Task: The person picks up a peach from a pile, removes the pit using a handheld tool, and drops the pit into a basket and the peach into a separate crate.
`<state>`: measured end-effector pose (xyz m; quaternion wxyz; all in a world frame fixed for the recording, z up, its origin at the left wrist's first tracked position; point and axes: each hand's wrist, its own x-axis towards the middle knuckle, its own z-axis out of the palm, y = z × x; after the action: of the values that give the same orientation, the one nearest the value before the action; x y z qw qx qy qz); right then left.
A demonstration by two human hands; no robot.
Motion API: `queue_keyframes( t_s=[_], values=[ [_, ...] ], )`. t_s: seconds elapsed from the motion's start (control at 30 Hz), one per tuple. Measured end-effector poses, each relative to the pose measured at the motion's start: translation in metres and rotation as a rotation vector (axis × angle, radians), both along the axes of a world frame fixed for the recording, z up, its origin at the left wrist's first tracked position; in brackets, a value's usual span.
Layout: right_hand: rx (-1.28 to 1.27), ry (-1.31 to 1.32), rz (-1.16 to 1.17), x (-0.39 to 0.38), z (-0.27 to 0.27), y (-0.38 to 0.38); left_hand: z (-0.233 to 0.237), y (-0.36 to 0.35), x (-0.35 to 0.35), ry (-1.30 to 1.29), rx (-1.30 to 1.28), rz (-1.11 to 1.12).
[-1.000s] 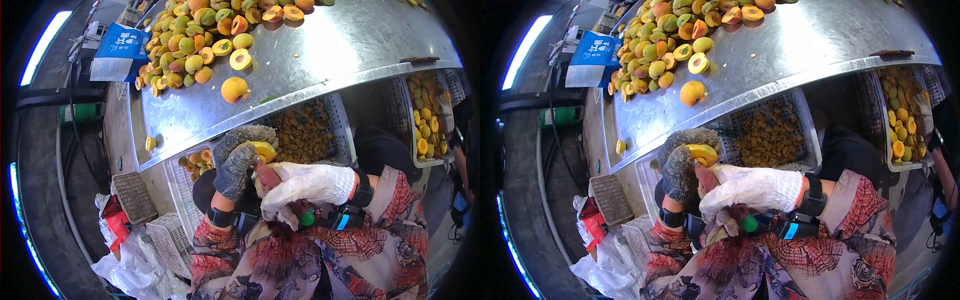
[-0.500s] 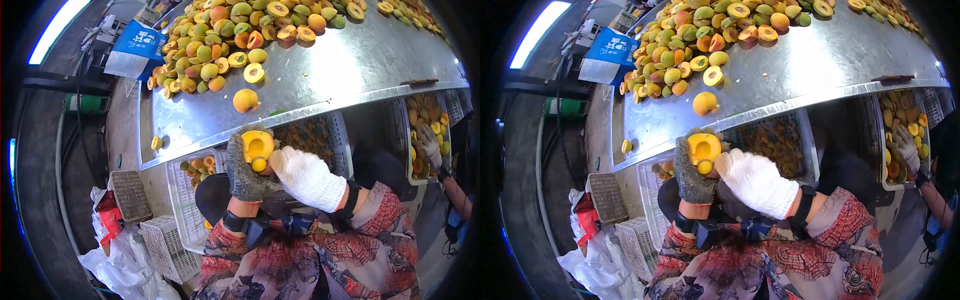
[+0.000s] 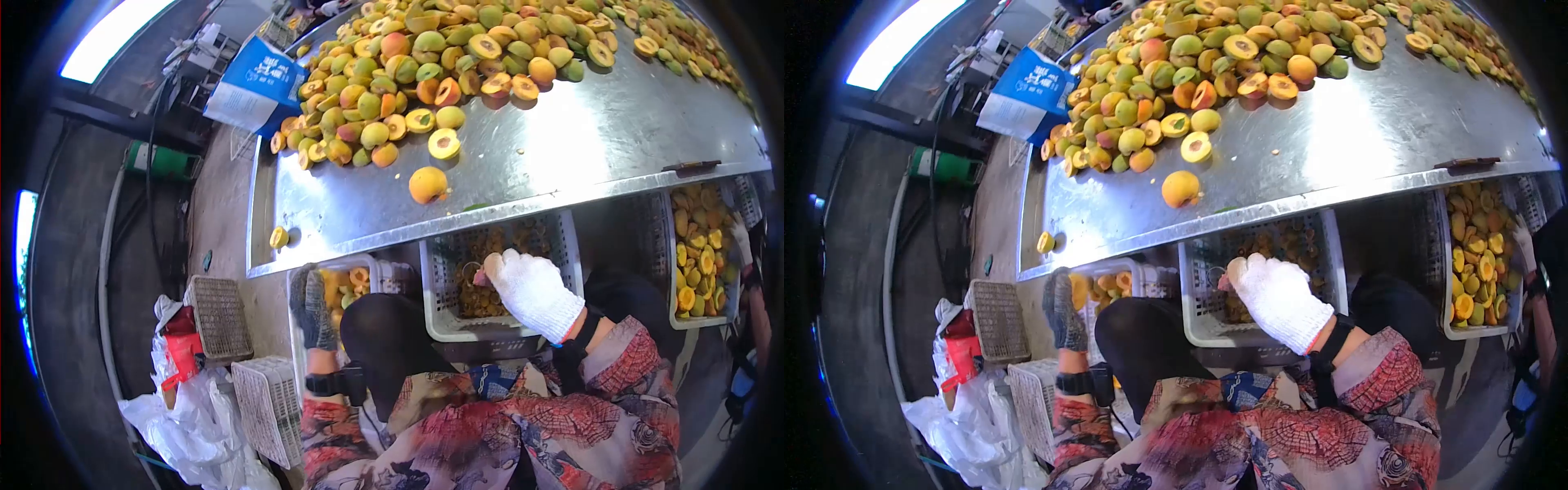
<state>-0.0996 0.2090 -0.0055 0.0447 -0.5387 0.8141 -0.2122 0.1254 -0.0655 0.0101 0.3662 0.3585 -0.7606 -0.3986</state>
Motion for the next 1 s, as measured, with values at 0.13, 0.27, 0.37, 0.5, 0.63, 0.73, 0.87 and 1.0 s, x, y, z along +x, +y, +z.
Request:
queue_keyframes(
  t_s=[0.13,0.27,0.37,0.5,0.63,0.73,0.87,1.0],
  values=[
    [-0.053,-0.098,0.005,0.001,0.001,0.000,0.008,-0.026,-0.016,-0.236,-0.275,-0.070],
    [-0.018,-0.117,0.020,0.004,0.003,-0.002,0.019,0.001,-0.130,-0.426,-0.322,-0.358],
    [0.023,-0.135,0.021,0.004,0.002,-0.004,-0.009,-0.004,-0.198,-0.692,-0.495,-0.450],
    [-0.011,-0.147,0.016,-0.002,0.002,-0.001,-0.008,0.010,-0.246,-1.067,-0.372,-0.491],
    [-0.080,-0.297,0.032,-0.010,0.012,0.004,-0.029,-0.006,-0.248,-1.087,-0.355,-0.497],
    [-0.283,-0.514,0.057,-0.015,0.012,0.001,-0.015,-0.010,-0.231,-0.805,-0.154,-0.592],
    [-0.410,-1.010,0.009,-0.013,0.019,-0.004,0.013,0.035,-0.185,-0.129,0.220,-0.723],
    [-0.452,-1.023,0.020,-0.006,0.024,-0.007,0.016,0.085,-0.156,0.587,1.329,-0.719]
  ],
)
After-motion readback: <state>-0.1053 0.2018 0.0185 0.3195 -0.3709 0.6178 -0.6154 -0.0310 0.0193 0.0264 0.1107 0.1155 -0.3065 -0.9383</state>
